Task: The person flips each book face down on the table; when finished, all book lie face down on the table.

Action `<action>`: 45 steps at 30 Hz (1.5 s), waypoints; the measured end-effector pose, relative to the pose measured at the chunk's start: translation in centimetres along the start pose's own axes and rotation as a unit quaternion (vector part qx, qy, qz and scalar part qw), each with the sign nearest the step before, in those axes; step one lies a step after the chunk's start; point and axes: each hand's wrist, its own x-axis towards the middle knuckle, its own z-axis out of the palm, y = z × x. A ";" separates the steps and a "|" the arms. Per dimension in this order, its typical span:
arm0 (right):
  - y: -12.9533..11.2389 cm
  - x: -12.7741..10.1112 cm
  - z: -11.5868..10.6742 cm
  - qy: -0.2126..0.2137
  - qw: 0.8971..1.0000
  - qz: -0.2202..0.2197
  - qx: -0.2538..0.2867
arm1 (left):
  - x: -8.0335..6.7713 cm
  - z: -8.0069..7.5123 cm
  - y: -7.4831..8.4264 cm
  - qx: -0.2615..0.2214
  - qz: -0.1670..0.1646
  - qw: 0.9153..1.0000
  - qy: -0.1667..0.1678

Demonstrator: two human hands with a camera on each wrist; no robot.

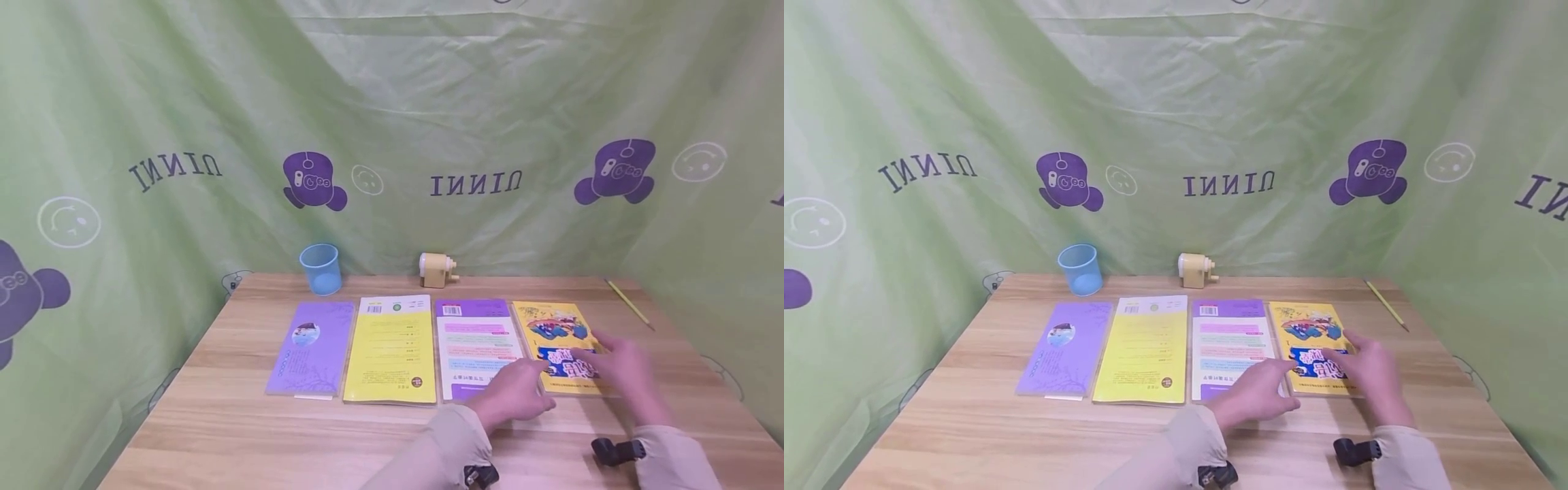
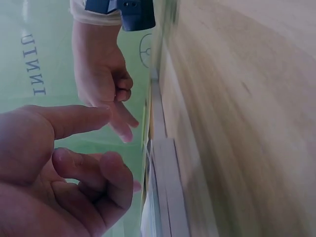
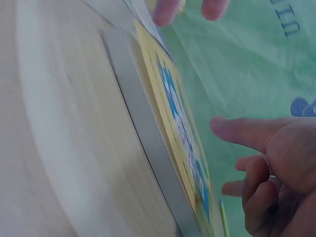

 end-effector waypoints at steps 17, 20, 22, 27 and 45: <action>1.4 -0.1 -0.2 0.046 0.998 0.037 -0.010 | 1.0 1.4 1.2 0.028 -0.038 0.999 -0.026; 1.7 0.0 -0.6 0.037 0.998 0.039 -0.021 | 1.1 1.3 1.7 0.031 -0.049 0.998 -0.035; 1.8 0.1 -0.8 0.031 0.998 0.041 -0.029 | 1.2 1.3 2.0 0.038 -0.050 0.997 -0.036; 1.8 0.1 -1.2 0.006 0.998 0.046 -0.040 | 1.5 1.5 2.3 0.058 -0.052 0.997 -0.030; 2.2 0.4 -0.8 -0.024 0.996 0.086 -0.004 | 2.8 2.0 2.7 0.076 -0.054 0.996 -0.009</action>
